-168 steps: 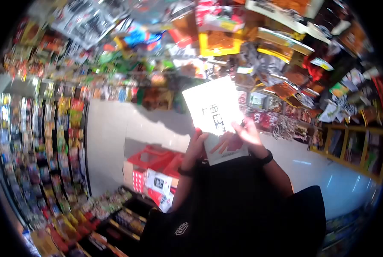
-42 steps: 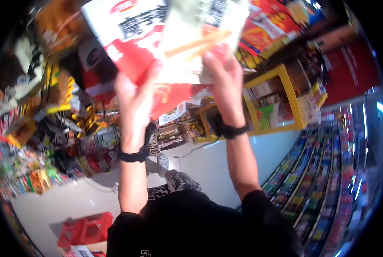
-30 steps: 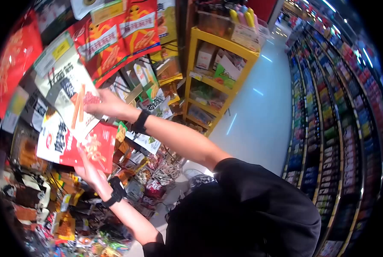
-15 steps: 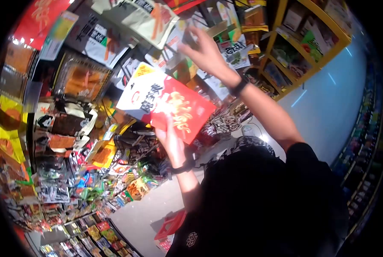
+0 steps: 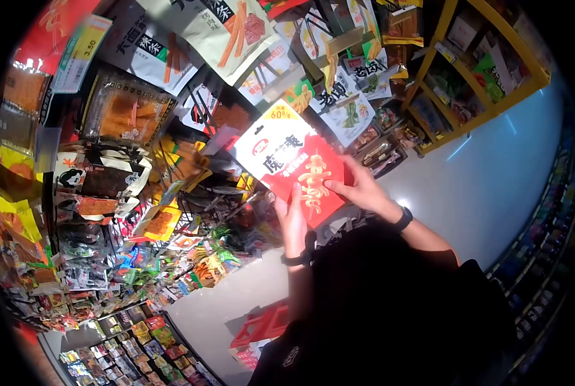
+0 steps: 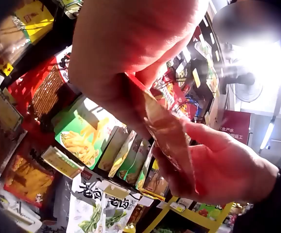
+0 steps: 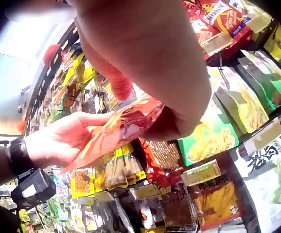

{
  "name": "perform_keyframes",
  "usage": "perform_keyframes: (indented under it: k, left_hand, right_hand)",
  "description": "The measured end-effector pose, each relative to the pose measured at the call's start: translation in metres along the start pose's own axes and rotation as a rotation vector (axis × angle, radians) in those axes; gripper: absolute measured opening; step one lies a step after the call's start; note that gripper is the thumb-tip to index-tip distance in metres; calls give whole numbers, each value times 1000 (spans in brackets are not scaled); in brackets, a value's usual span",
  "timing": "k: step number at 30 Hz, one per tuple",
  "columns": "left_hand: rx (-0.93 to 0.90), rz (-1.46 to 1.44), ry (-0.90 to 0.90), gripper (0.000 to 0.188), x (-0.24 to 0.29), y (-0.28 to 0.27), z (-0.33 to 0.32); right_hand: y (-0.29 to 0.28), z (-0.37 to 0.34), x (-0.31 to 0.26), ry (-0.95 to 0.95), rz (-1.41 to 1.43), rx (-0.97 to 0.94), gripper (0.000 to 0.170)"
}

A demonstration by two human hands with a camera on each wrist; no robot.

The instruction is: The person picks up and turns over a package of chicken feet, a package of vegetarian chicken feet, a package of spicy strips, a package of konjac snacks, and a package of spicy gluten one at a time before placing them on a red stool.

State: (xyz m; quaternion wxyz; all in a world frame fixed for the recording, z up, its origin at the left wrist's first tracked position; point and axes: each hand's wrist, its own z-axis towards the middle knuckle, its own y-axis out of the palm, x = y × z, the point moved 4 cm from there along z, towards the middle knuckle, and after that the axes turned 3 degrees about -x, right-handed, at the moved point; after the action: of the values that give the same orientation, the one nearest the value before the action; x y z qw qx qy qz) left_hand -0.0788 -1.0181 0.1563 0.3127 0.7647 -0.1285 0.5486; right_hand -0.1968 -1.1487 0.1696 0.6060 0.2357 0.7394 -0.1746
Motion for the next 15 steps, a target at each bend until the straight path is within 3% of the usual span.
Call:
perform_keyframes:
  k: [3,9,13,14,15]
  left_hand:
    - [30,37,10,29,-6,1,-5]
    - [14,17,-71,31,-24,-10,-9]
    - [54,28,-10,27,-19,-10,-11]
    - [7,81,-34,29,-23,-13,-10]
    - [-42,134,-60,32,-29,-16,-9]
  right_hand:
    - [1,1,35,-48,68,78,41]
    - [2,-6,43,-74,-48,104,32]
    - [5,-5,48,-49,87,89,24]
    - [5,-4,46,-60,70,90,21]
    - [5,-7,46,27,227,52,19]
